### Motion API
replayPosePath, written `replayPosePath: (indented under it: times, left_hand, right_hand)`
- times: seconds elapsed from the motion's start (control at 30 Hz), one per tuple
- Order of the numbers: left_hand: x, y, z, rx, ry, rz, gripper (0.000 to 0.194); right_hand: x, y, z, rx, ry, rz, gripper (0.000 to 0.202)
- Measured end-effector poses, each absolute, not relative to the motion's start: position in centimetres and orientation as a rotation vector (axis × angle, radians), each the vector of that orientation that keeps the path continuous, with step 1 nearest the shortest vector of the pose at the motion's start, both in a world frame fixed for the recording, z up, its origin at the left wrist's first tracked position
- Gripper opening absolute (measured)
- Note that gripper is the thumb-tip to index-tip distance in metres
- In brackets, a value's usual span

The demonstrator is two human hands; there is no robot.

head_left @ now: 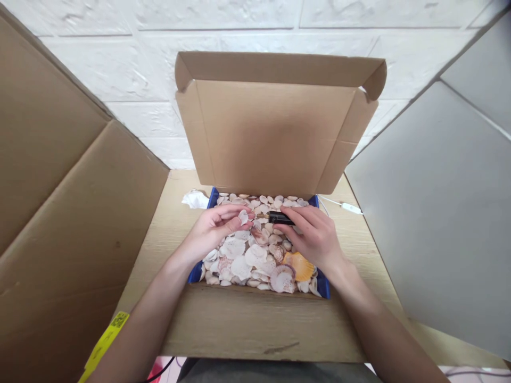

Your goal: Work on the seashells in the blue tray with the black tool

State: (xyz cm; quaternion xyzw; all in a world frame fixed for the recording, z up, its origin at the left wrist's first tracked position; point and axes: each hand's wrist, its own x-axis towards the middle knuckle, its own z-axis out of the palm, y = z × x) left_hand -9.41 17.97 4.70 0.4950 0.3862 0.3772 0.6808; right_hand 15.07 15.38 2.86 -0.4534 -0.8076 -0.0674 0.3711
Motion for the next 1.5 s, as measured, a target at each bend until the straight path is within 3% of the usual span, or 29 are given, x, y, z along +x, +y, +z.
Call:
replayPosePath:
  times: [0.83,1.23,1.5]
  left_hand:
    - [-9.94,17.56,5.49,1.245,0.943,0.611,0.030]
    - [-9.97,17.83,5.36,1.389,1.007,0.586,0.029]
    - [-10.06,17.81,5.54,1.300,0.997,0.584,0.028]
  right_hand:
    - [15.25,15.01,3.45,-1.065,-1.978,-0.329,0.047]
    - [15.18,15.13,2.70,-1.203,-2.150,-0.093,0.035]
    - [15.29,15.20,2.91,-1.146,-2.117,-0.114,0.041]
